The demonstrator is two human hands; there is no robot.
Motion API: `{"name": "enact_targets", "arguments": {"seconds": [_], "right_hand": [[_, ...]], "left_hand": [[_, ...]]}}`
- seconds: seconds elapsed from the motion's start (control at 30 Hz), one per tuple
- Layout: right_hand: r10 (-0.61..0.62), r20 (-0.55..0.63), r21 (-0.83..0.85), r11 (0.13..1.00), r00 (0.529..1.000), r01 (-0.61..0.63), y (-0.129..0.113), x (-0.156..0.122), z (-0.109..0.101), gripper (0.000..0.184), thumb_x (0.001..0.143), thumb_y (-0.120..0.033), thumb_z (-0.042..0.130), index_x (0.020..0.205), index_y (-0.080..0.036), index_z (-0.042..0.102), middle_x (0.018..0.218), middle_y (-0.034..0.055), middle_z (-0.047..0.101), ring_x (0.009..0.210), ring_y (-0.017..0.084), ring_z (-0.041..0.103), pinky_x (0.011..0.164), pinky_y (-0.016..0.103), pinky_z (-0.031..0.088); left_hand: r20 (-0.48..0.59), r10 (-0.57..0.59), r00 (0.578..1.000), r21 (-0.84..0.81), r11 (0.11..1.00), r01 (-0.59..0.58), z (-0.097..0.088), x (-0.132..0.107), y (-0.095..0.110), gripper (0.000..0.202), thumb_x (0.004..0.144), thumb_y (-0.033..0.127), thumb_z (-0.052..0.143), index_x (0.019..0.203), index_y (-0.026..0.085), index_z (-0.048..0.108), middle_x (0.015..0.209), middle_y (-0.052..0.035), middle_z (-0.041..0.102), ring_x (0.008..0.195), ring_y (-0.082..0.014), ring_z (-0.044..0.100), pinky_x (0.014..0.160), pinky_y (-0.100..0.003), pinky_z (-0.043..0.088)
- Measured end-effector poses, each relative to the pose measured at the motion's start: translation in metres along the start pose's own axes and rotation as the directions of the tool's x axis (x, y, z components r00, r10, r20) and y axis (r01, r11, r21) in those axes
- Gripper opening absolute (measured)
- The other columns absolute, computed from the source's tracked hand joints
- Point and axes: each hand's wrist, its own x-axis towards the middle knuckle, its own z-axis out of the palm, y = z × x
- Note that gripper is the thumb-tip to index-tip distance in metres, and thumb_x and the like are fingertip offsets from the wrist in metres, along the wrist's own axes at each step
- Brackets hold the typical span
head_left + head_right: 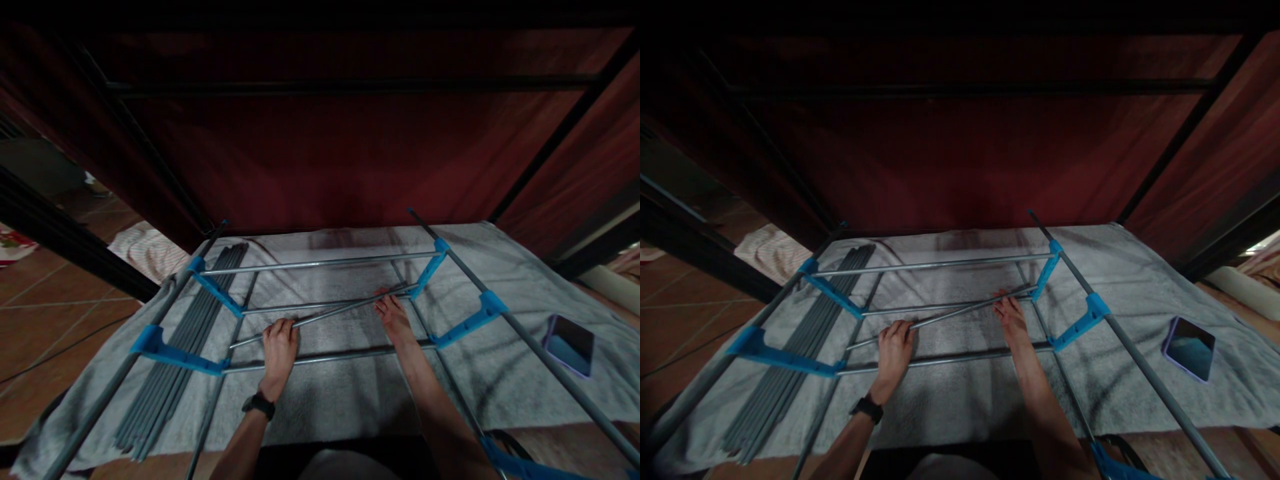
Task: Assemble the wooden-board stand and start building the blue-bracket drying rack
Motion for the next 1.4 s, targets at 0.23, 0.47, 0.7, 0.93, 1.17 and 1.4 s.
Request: {"name": "enact_targets", "arguments": {"seconds": [0.23,0.47,0.7,0.93,1.17,1.4], "right_hand": [[-0.005,-0.005,-0.026,1.0,1.0,0.005,0.0,0.001,-0.001,0.027,0.064,-0.034,0.084,0.084,-0.028,0.067,0.094,-0.0037,0.075,0.074,0.014,0.068,0.072,0.03,0.056],[0.06,0.034,-0.127,0.99,0.998,-0.055,-0.004,-0.006,0.006,0.034,0.066,-0.042,0.082,0.093,-0.026,0.07,0.094,0.001,0.075,0.079,0.017,0.069,0.073,0.031,0.056],[0.272,0.222,-0.391,0.905,0.936,-0.17,0.01,-0.016,0.011,0.044,0.071,-0.052,0.078,0.101,-0.021,0.071,0.1,0.0073,0.075,0.091,0.02,0.069,0.084,0.036,0.055],[0.316,0.263,-0.427,0.886,0.912,-0.184,0.01,-0.017,0.01,0.05,0.073,-0.055,0.075,0.11,-0.021,0.069,0.106,0.009,0.074,0.092,0.02,0.069,0.086,0.037,0.055],[0.334,0.229,-0.373,0.898,0.914,-0.234,0.013,-0.014,0.006,0.039,0.072,-0.051,0.078,0.099,-0.023,0.071,0.105,0.0069,0.075,0.091,0.019,0.07,0.086,0.036,0.055],[0.291,0.212,-0.298,0.928,0.933,-0.221,0.018,-0.005,0.025,0.025,0.067,-0.04,0.084,0.082,-0.024,0.072,0.087,0.0012,0.076,0.083,0.016,0.07,0.08,0.03,0.056]], "left_hand": [[-0.018,0.025,1.0,-0.011,1.0,-0.026,0.0,0.0,0.0,0.026,0.093,0.022,0.044,0.104,0.018,0.068,0.102,-0.0102,0.07,0.097,-0.026,0.063,0.093,-0.043,0.041],[-0.058,0.056,0.997,-0.042,0.997,-0.059,-0.002,-0.001,0.0,0.024,0.094,0.02,0.046,0.105,0.02,0.067,0.101,-0.0092,0.07,0.096,-0.0263,0.062,0.092,-0.044,0.041],[-0.079,0.072,0.994,-0.042,0.996,-0.076,0.001,-0.004,-0.001,0.021,0.093,0.02,0.049,0.106,0.02,0.066,0.099,-0.0085,0.071,0.094,-0.0265,0.062,0.094,-0.045,0.039],[-0.012,0.028,1.0,0.004,1.0,-0.028,-0.004,-0.003,0.006,0.021,0.094,0.019,0.047,0.104,0.02,0.066,0.098,-0.0079,0.07,0.095,-0.0262,0.06,0.094,-0.044,0.039],[0.041,0.031,0.999,0.025,0.999,-0.032,-0.01,0.004,0.007,0.023,0.094,0.019,0.046,0.106,0.021,0.066,0.105,-0.0075,0.069,0.101,-0.0251,0.058,0.099,-0.044,0.036],[0.032,0.058,0.998,0.071,0.996,-0.06,-0.019,0.028,0.006,0.024,0.095,0.02,0.045,0.106,0.02,0.066,0.102,-0.0081,0.068,0.101,-0.0248,0.058,0.102,-0.046,0.035]]}}
